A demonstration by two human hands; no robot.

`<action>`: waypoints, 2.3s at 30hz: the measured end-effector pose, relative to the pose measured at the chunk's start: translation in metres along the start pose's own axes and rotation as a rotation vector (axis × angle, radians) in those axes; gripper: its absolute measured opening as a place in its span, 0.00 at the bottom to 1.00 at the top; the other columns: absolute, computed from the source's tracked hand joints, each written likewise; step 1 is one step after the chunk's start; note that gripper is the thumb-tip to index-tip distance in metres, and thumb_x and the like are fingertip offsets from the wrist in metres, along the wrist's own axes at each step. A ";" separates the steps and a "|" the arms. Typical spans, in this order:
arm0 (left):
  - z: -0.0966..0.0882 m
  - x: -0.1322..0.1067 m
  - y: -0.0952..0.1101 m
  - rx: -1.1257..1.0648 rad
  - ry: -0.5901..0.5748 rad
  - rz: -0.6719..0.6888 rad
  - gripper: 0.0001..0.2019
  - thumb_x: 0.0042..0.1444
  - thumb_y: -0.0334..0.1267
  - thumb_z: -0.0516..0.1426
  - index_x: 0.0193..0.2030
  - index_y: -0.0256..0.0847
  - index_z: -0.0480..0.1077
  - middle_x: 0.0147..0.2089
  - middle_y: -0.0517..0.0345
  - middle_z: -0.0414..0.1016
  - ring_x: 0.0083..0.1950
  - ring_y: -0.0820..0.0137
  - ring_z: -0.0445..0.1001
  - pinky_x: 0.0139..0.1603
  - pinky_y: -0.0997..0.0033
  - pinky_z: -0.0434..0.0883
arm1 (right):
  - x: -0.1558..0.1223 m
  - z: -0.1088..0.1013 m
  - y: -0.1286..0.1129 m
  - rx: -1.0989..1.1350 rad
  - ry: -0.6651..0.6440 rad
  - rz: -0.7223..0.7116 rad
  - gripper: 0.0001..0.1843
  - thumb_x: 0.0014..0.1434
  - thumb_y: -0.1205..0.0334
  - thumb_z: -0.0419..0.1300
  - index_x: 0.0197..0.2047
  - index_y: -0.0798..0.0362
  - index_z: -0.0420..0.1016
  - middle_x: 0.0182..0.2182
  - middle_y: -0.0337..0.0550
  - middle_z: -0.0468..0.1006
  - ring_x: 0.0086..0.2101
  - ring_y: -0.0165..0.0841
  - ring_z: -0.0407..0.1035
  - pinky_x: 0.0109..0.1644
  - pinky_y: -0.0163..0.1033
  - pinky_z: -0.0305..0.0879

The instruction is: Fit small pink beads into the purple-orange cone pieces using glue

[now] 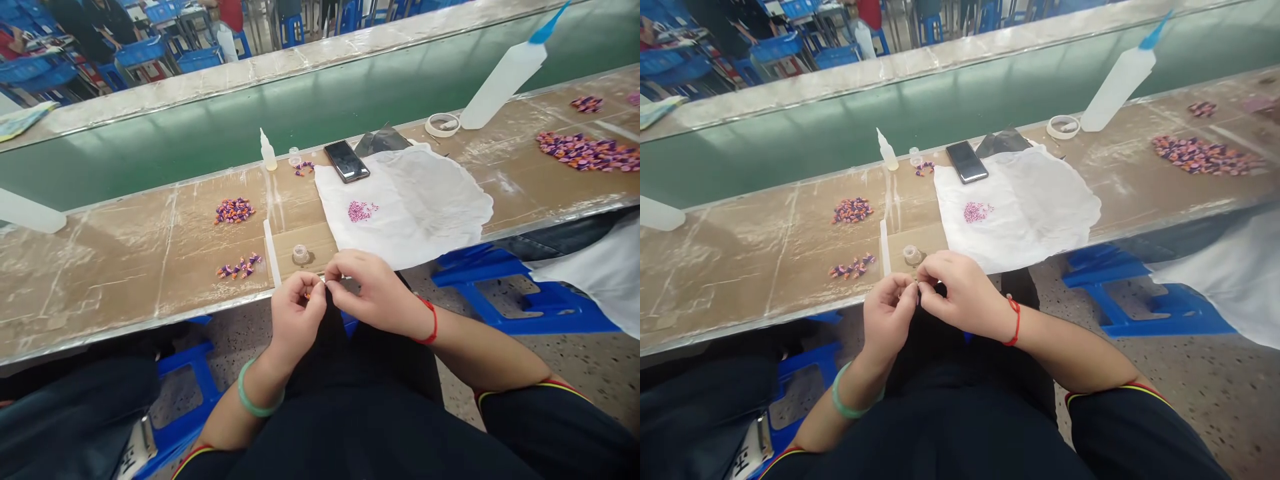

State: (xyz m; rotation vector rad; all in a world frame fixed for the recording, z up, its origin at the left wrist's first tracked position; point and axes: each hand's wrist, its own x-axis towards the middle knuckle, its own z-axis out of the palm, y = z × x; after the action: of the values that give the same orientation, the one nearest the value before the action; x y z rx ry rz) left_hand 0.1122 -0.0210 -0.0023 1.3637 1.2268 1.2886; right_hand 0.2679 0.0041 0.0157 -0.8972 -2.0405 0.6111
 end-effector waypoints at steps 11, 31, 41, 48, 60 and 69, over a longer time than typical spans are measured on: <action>-0.009 0.007 0.000 -0.495 -0.204 -0.398 0.18 0.49 0.48 0.68 0.27 0.37 0.68 0.20 0.67 0.61 0.19 0.83 0.53 0.22 0.79 0.51 | 0.006 -0.004 0.001 0.169 -0.057 0.085 0.07 0.59 0.71 0.54 0.30 0.52 0.66 0.25 0.36 0.72 0.26 0.27 0.63 0.30 0.33 0.60; -0.011 0.001 -0.003 -0.048 -0.006 0.092 0.10 0.61 0.39 0.59 0.29 0.40 0.70 0.24 0.63 0.69 0.23 0.77 0.63 0.25 0.77 0.61 | 0.004 0.002 0.002 0.200 -0.031 0.076 0.05 0.62 0.69 0.54 0.34 0.53 0.68 0.27 0.38 0.73 0.27 0.28 0.66 0.31 0.34 0.63; -0.017 0.001 0.001 0.373 0.022 0.447 0.10 0.61 0.33 0.58 0.27 0.42 0.70 0.23 0.62 0.71 0.24 0.74 0.66 0.28 0.73 0.63 | 0.009 0.002 -0.012 0.542 -0.121 0.415 0.04 0.56 0.63 0.57 0.30 0.53 0.68 0.24 0.37 0.72 0.25 0.27 0.62 0.29 0.34 0.61; -0.021 0.003 -0.001 0.392 0.025 0.520 0.08 0.59 0.29 0.59 0.29 0.42 0.70 0.24 0.63 0.70 0.25 0.74 0.64 0.29 0.73 0.61 | 0.010 0.005 -0.013 0.464 -0.123 0.368 0.06 0.58 0.63 0.54 0.29 0.52 0.65 0.23 0.36 0.67 0.25 0.27 0.60 0.28 0.34 0.59; -0.034 0.006 -0.017 0.040 0.095 0.161 0.12 0.64 0.47 0.59 0.35 0.42 0.72 0.28 0.59 0.73 0.26 0.73 0.68 0.29 0.73 0.66 | 0.024 0.010 -0.006 0.377 -0.159 0.285 0.08 0.62 0.65 0.54 0.29 0.51 0.63 0.24 0.38 0.68 0.26 0.29 0.62 0.30 0.35 0.61; -0.059 0.025 -0.033 -0.038 0.030 0.020 0.12 0.56 0.47 0.66 0.32 0.40 0.76 0.29 0.57 0.78 0.29 0.72 0.72 0.30 0.74 0.70 | 0.054 0.000 0.028 0.024 -0.279 0.099 0.05 0.58 0.67 0.54 0.30 0.51 0.62 0.25 0.37 0.69 0.27 0.28 0.61 0.32 0.35 0.58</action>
State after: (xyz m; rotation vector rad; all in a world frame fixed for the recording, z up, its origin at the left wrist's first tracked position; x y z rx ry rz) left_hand 0.0504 0.0068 -0.0266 1.3369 1.2055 1.3448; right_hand 0.2558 0.0631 0.0226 -0.9458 -2.2387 0.8537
